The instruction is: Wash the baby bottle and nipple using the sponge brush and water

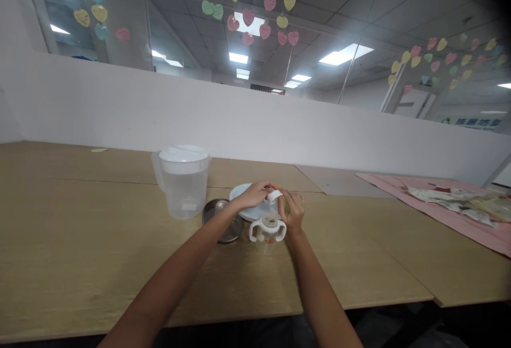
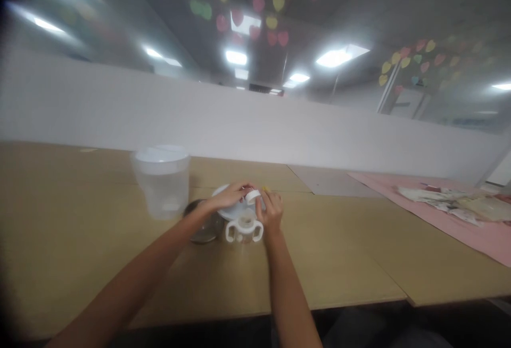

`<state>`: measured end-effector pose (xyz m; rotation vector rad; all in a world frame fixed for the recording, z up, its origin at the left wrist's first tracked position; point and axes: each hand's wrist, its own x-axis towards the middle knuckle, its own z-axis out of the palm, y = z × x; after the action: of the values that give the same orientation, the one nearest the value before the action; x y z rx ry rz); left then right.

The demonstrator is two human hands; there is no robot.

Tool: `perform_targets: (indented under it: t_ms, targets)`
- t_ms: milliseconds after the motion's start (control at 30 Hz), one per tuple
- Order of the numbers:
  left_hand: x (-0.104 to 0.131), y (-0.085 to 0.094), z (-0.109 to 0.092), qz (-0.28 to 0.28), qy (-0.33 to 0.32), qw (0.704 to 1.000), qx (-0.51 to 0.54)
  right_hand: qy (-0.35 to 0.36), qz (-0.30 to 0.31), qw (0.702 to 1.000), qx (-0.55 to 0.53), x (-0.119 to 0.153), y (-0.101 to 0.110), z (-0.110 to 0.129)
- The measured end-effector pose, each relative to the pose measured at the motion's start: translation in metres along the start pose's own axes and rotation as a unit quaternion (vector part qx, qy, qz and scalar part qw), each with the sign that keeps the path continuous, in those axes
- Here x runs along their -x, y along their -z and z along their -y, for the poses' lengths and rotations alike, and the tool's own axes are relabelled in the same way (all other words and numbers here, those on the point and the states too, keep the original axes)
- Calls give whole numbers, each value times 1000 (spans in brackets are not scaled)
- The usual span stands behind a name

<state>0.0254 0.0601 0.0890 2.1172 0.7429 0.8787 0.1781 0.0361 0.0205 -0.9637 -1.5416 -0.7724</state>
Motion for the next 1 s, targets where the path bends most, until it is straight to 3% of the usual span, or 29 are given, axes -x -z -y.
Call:
perform_targets:
  t_ms: [167, 367, 667, 1000]
  targets:
    - [1, -8, -12, -34, 18, 997, 61, -52, -47, 997, 13, -1, -5, 5]
    - [3, -8, -14, -39, -73, 995, -61, -90, -57, 994, -3, 0, -5, 8]
    - [2, -5, -12, -62, 38, 997, 3, -60, -22, 998, -20, 1, -2, 9]
    - [4, -8, -18, -101, 10, 994, -38, -34, -5, 999, -13, 1, -3, 8]
